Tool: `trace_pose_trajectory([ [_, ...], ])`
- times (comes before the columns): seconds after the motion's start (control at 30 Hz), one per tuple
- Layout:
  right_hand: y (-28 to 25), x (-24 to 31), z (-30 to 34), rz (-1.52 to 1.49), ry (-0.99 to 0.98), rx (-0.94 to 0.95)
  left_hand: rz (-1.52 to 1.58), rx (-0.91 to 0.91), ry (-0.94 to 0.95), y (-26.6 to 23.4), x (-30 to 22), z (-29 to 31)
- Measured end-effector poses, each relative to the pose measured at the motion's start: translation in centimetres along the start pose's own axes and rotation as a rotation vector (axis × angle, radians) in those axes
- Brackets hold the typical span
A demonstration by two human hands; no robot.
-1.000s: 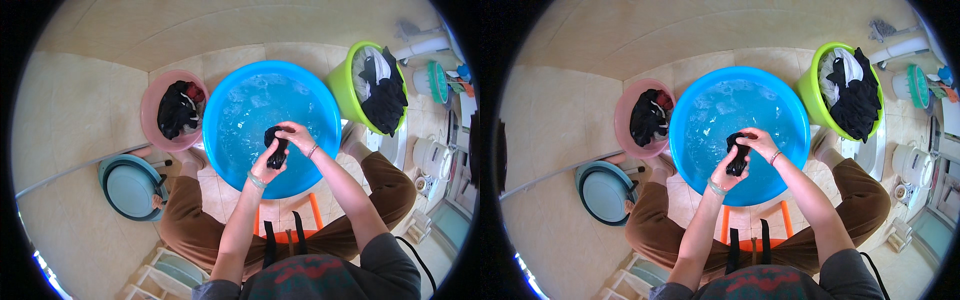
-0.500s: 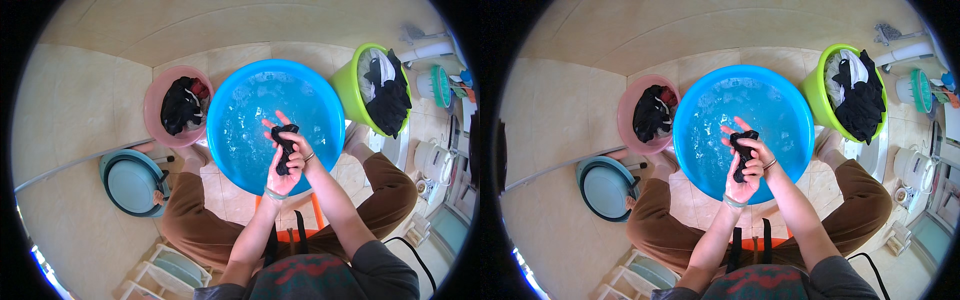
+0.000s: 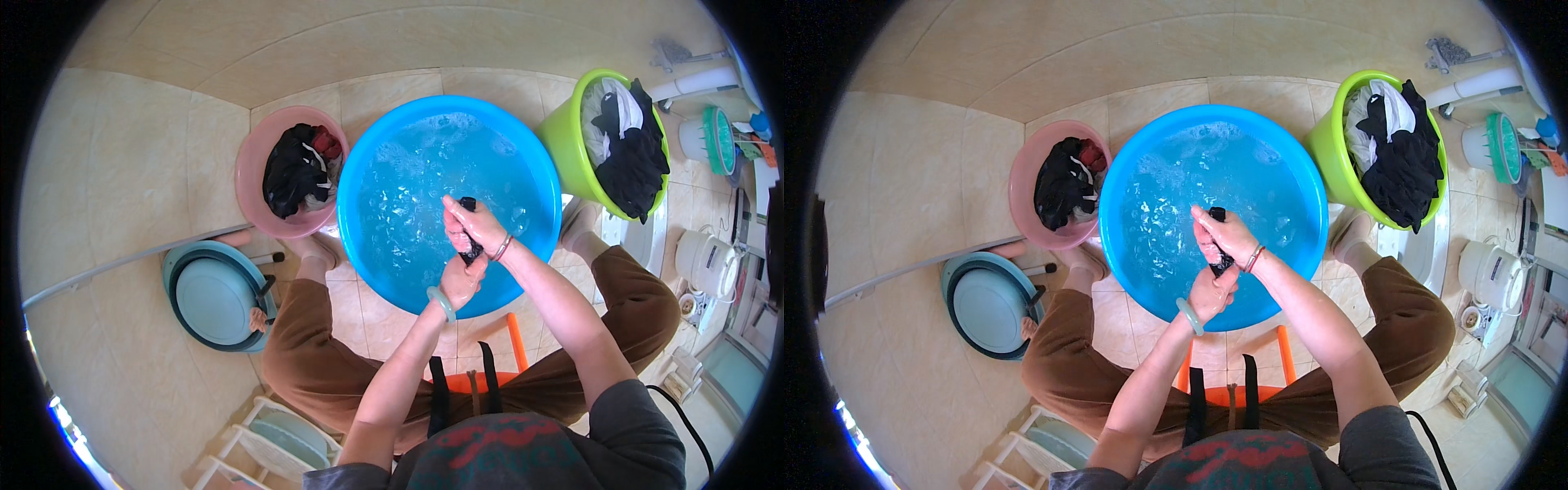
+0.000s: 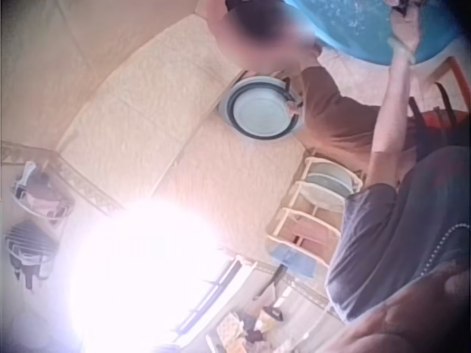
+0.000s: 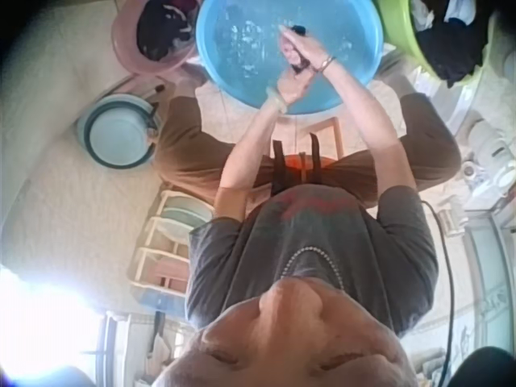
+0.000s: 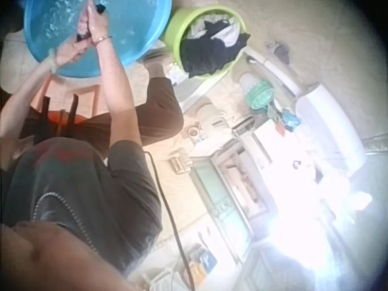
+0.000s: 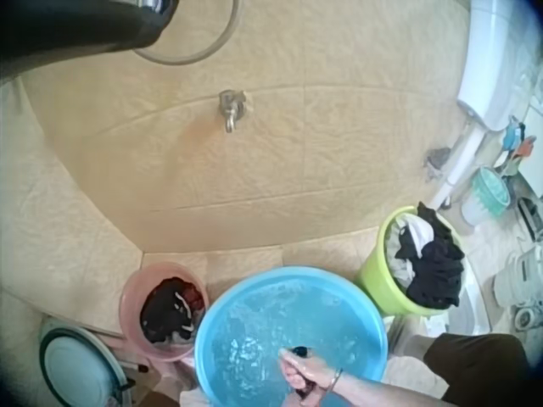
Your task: The person sits on a small stool and hand-washes various garments in a blue basin filled with water. They scrub and wring out items one by one, including a grey cloth, a red garment, and black clothing, placing the washed items into a pink basin. After emptying the blue basin, they transfer more clothes from a green bucket into the blue basin to continue washing.
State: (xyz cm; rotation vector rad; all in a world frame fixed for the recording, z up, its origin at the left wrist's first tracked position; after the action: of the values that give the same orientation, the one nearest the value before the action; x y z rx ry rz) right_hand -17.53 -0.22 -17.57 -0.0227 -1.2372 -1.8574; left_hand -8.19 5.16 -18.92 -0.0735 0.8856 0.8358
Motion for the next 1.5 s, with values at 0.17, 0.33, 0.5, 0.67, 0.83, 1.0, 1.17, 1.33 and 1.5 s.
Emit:
trace_pose_trajectory([
  [0.17,-0.4,-0.3,0.5,0.115,0.008,-0.127,-0.646,-0.148,0.041,0.2,-1.3,0.4],
  [0.33,-0.1,-0.8,0.2,0.056,-0.096,-0.201,-0.878,-0.083,-0.258,-0.8,-2.3,0.8],
  [0.5,-0.7,-3.0,-0.9,0.002,-0.066,-0.291,-0.806,-0.11,-0.272,-1.5,-0.9,1.2],
  [0.67,-1.0,-2.8,0.9,-0.303,-0.111,0.005,0.157,0.069,-0.32,-0.7,-0.4,2.3],
  [0.83,1.3,0.1,4.6,-0.254,-0.342,0.119,0.389,0.272,-0.288,0.2,-4.7,5.1],
  [1.0,1.6,1.0,3.5,-0.212,-0.438,0.225,0.313,0.189,-0.185,-1.1,-8.8,7.0],
  [1.17,5.3,3.0,3.8,-0.104,-0.321,0.071,0.392,0.211,-0.095,-7.0,-14.7,8.1],
  [1.33,10.4,1.3,-1.5,0.02,-0.237,0.15,0.371,-0.014,0.105,-15.4,-17.0,11.8],
  [1.5,13.4,-3.1,-9.9,-0.058,-0.127,0.237,0.672,-0.369,0.325,-24.7,-11.5,14.2],
])
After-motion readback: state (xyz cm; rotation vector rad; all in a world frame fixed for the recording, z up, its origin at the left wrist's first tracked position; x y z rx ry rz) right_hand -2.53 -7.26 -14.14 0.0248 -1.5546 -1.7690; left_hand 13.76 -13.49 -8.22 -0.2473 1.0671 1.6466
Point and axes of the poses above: each hand's wrist, its own z-axis away from the middle knuckle, its own y-axis out of the palm, x = y × z, the point moved 4 cm from there along -z, towards the middle knuckle, and after that the axes turned 14 degrees about x, right-handed, at the moved point
